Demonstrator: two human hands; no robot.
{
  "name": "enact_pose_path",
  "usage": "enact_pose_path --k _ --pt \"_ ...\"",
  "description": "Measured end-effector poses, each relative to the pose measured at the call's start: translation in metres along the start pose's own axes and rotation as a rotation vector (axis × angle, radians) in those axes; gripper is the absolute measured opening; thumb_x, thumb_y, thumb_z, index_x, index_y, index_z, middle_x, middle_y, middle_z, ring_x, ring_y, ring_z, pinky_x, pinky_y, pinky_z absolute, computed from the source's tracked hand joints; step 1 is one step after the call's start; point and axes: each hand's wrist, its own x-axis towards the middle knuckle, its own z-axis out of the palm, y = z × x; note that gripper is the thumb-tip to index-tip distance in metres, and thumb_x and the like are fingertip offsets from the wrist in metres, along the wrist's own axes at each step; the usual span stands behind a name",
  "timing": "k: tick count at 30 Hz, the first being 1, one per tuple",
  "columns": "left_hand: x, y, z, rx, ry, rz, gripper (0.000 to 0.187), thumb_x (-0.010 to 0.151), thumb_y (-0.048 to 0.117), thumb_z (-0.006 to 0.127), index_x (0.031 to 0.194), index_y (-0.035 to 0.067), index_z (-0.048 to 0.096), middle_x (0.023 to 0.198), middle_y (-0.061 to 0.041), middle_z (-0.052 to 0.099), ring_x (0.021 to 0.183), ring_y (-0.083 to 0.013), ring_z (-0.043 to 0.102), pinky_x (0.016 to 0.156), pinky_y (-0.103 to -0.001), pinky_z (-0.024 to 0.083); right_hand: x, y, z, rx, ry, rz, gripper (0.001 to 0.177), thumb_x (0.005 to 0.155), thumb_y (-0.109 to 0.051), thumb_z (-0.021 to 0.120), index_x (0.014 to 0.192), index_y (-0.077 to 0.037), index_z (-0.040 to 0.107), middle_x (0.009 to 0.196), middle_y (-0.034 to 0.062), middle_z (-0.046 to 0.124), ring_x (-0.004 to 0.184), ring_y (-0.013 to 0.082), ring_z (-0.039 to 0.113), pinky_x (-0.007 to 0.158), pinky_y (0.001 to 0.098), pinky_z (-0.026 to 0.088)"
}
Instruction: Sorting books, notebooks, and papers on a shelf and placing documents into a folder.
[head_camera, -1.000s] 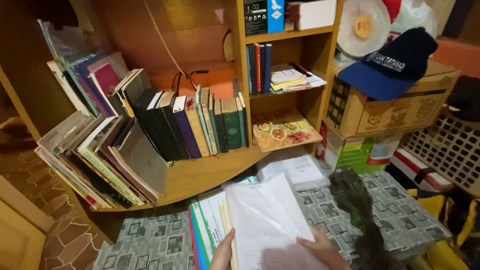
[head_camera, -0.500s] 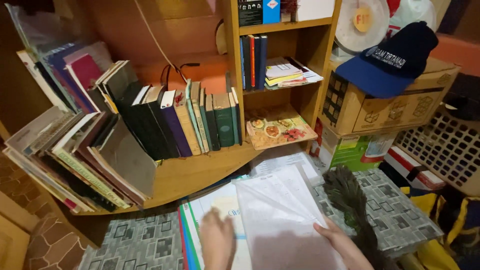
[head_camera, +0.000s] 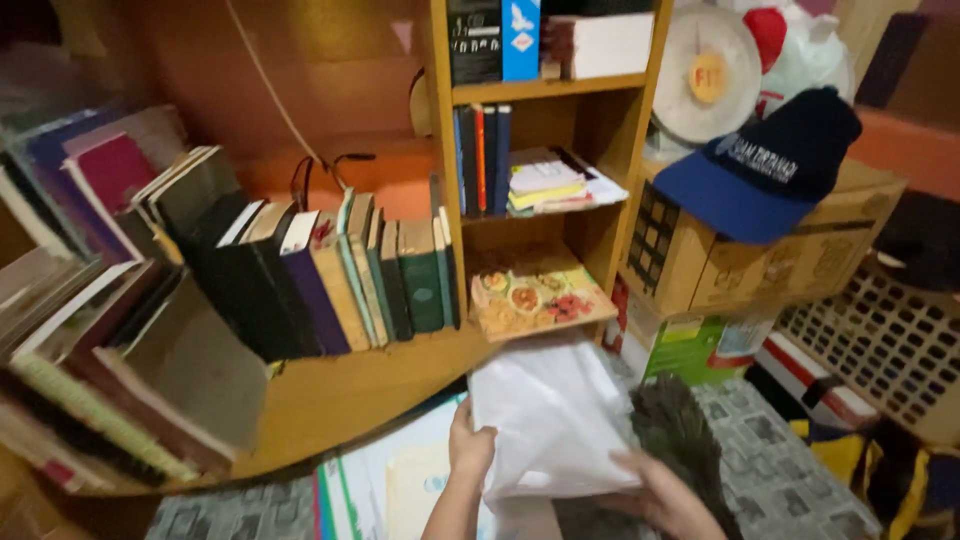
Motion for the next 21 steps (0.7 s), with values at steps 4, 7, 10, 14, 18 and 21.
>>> enact_pose_path --k 4,7,10,14,18,21 --pt "0.028 -0.011 0.015 0.079 0.022 -0.081 0.075 0.077 -0.002 0.065 0.15 0.003 0.046 0.136 -0.016 0.068 0.12 -0.0268 0.067 0.104 -0.034 0.049 0.094 0.026 -0.032 0.193 -0.199 -0.108 0.056 0.084 -0.016 0.069 0.138 -0.013 0.055 0.116 0.0117 0.07 0.092 0.0261 0.067 0.077 0.0412 0.056" --pt "0.034 -0.005 0.025 0.034 -0.012 -0.111 0.078 0.079 0.003 0.068 0.152 0.003 0.04 0.14 -0.017 0.064 0.123 -0.0282 0.065 0.105 -0.034 0.048 0.141 0.029 -0.04 0.22 -0.112 -0.194 0.051 0.087 -0.012 0.063 0.137 -0.005 0.055 0.111 0.013 0.07 0.083 0.023 0.066 0.069 0.035 0.055" --pt "0.045 -0.011 0.029 -0.03 -0.039 -0.061 0.088 0.077 0.004 0.072 0.155 0.002 0.032 0.146 -0.018 0.058 0.129 -0.0288 0.061 0.107 -0.034 0.046 0.179 0.015 -0.033 0.21 -0.19 -0.344 0.045 0.096 -0.016 0.068 0.138 -0.002 0.057 0.096 0.009 0.059 0.068 0.0168 0.052 0.053 0.0291 0.043" --pt "0.057 -0.013 0.03 0.178 -0.058 0.008 0.087 0.075 0.007 0.081 0.15 0.001 0.038 0.152 -0.023 0.047 0.137 -0.0315 0.052 0.111 -0.034 0.043 0.202 -0.022 0.006 0.338 0.046 -0.228 0.05 0.096 -0.006 0.057 0.145 -0.009 0.045 0.11 0.0143 0.066 0.076 0.0216 0.06 0.067 0.0331 0.053" --pt "0.019 0.058 0.035 0.654 -0.125 0.143 0.071 0.074 0.007 0.083 0.14 0.006 0.057 0.161 -0.024 0.03 0.144 -0.0363 0.038 0.113 -0.036 0.041 0.237 -0.026 0.017 0.415 0.05 -0.318 0.057 0.1 -0.002 0.055 0.153 -0.012 0.04 0.104 0.0153 0.054 0.074 0.0196 0.051 0.074 0.0396 0.064" --pt "0.038 0.016 0.034 0.764 -0.183 0.309 0.054 0.078 -0.003 0.068 0.131 0.009 0.067 0.16 -0.022 0.037 0.142 -0.0388 0.041 0.115 -0.039 0.04 0.218 -0.044 0.033 0.528 0.125 -0.258 0.057 0.101 -0.001 0.049 0.153 -0.015 0.033 0.113 0.0201 0.059 0.085 0.027 0.063 0.071 0.0382 0.057"
